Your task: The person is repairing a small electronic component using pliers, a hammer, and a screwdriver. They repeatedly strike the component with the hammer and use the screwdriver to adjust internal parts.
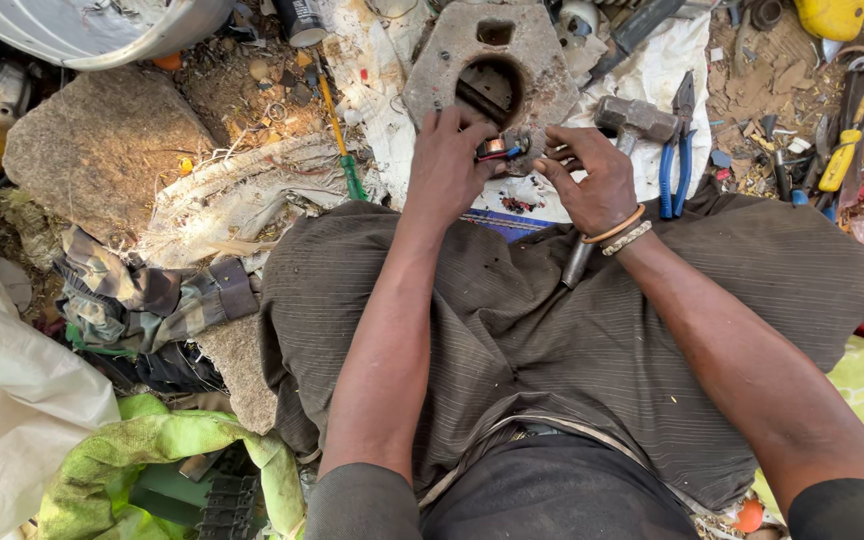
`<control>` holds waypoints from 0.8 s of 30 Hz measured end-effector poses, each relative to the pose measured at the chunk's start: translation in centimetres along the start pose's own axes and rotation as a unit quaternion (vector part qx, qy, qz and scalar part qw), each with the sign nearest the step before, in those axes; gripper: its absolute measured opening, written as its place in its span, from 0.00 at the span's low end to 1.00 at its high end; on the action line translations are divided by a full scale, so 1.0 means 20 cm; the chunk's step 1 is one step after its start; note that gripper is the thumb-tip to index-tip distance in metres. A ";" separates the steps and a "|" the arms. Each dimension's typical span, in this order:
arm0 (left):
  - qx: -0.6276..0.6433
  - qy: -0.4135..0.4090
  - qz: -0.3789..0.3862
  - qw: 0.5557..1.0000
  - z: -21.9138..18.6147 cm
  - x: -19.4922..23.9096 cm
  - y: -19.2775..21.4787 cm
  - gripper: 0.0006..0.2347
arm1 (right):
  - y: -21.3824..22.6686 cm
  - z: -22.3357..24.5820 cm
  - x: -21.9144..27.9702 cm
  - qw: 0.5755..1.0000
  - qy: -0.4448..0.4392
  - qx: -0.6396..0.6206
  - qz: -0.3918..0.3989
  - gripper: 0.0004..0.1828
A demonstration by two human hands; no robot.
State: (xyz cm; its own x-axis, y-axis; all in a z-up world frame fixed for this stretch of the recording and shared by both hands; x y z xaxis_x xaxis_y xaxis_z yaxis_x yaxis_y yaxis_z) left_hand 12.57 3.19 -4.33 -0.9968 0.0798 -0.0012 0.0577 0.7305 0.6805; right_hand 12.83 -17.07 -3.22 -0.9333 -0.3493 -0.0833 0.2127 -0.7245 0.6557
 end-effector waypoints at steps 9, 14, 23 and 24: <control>0.133 0.031 -0.077 0.988 -0.04 -0.01 0.14 0.12 | 0.00 0.03 0.02 0.997 0.011 0.072 0.002 0.09; 0.258 0.108 -0.212 0.936 0.06 0.08 0.51 0.17 | -0.19 0.23 0.00 0.994 0.083 0.048 0.060 0.07; 0.220 0.004 -0.317 0.923 0.14 0.17 0.74 0.17 | -1.22 0.35 -0.24 0.941 -0.004 0.102 0.322 0.14; 0.227 -0.003 -0.325 0.918 0.14 0.18 0.74 0.17 | -1.26 0.34 -0.24 0.953 0.000 0.039 0.301 0.17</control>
State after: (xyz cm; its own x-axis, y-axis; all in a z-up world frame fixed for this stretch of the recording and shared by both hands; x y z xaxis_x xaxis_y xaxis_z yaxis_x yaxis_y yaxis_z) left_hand 10.03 16.12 3.72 -0.8284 -0.4700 -0.3046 -0.5307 0.8326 0.1586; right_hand 10.01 6.88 -14.32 -0.6485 -0.6879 0.3259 0.6875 -0.3457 0.6386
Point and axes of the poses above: each hand's wrist, its own x-axis away from the middle knuckle, its own y-axis out of the back of the hand, z = x × y, the point moved 5 cm from there along -x, towards the middle knuckle, and after that the axes turned 2 degrees about x, right-handed, at the moved point
